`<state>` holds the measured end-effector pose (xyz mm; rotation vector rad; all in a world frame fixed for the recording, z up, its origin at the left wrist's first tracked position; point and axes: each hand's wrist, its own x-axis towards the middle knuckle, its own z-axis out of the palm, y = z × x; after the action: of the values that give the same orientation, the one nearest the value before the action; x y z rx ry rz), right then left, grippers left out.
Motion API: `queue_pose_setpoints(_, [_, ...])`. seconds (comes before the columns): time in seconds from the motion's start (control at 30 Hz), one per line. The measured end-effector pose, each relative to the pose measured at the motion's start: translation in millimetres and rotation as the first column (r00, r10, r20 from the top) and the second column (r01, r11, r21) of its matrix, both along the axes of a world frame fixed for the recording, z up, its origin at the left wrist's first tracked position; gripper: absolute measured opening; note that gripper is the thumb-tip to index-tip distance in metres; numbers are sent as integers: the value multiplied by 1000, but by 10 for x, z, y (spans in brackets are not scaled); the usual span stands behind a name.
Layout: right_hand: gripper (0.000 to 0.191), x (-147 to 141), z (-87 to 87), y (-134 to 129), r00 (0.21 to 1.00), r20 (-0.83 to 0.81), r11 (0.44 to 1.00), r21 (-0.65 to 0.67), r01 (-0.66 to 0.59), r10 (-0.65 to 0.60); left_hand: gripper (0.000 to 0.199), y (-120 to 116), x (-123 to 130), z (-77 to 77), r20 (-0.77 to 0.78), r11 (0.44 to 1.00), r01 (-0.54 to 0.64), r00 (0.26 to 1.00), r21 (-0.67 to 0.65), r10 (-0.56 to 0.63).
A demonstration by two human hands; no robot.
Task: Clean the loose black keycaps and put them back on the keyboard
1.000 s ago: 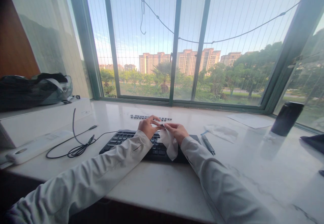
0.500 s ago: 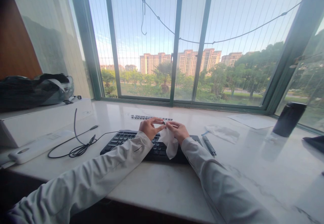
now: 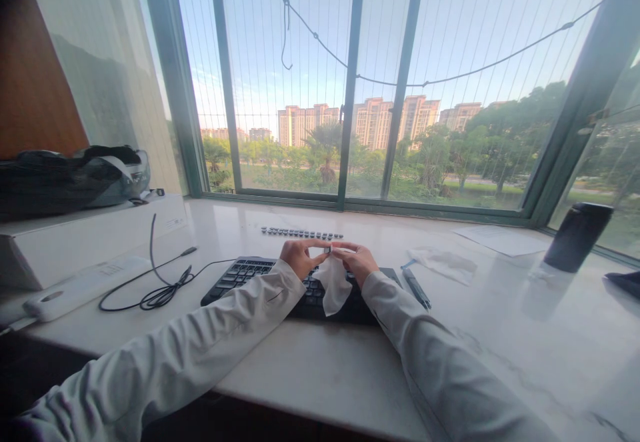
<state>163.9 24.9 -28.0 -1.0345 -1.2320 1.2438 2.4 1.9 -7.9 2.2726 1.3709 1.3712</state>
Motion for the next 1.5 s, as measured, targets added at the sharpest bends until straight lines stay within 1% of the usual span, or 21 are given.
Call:
queue_pose_setpoints(0.1, [38,-3,26,-5,1000,-5,1000,9,6,-6,28,20,-5,-26,30,1000,30,999,5,-31])
queue_pose_setpoints(0.17, [37,-5,42,-10,1000,-14,1000,24,18,-18,26,29,-10,-38,36,999,31,999,31,-33])
queue_pose_setpoints(0.27, [38,-11,58,-21,999,-46,999,32,20,-19,19,34,-18,-42,5,998,9,1000,66,-9])
queue_pose_setpoints(0.37, [41,-18,66,-33,999,-53,1000,30,8,-6,20,29,-24,-31,-30,998,-6,1000,68,8])
queue_pose_setpoints(0.47, [44,-12,60,-31,1000,-30,999,33,3,-2,21,22,-23,-25,-63,998,-36,997,56,40])
queue_pose_setpoints(0.67, [47,39,30,-4,999,45,997,80,15,-18,22,23,-20,-43,-129,994,-109,985,14,110])
queue_pose_setpoints(0.73, [46,52,21,10,999,42,996,79,30,-33,21,27,-22,-45,-135,993,-120,983,14,120])
queue_pose_setpoints(0.8, [45,65,9,39,996,34,994,76,77,-80,20,31,-26,-43,-129,993,-110,985,33,114])
queue_pose_setpoints(0.87, [45,79,-4,81,992,6,988,85,127,-128,19,38,-34,-44,-120,994,-91,988,61,97])
queue_pose_setpoints(0.93, [47,90,-7,117,985,-64,981,108,164,-157,19,47,-41,-50,-124,994,-73,989,82,83])
queue_pose_setpoints(1.03, [47,92,15,117,977,-161,971,166,170,-144,19,65,-46,-67,-155,995,-63,985,81,75])
queue_pose_setpoints(1.1, [44,78,40,76,982,-145,965,212,152,-123,20,79,-44,-80,-176,996,-48,982,80,61])
queue_pose_setpoints(1.2, [42,44,65,-5,998,-20,967,247,68,-65,22,98,-37,-94,-189,994,-2,982,110,23])
queue_pose_setpoints(1.3, [41,16,67,-57,994,105,968,252,-23,-3,25,104,-33,-94,-149,988,18,989,151,5])
queue_pose_setpoints(1.4, [43,10,64,-73,986,168,975,216,-57,20,33,87,-35,-81,-84,990,14,996,143,-1])
queue_pose_setpoints(1.5, [46,13,59,-76,982,176,984,152,-92,65,40,57,-34,-70,-67,994,7,998,114,0])
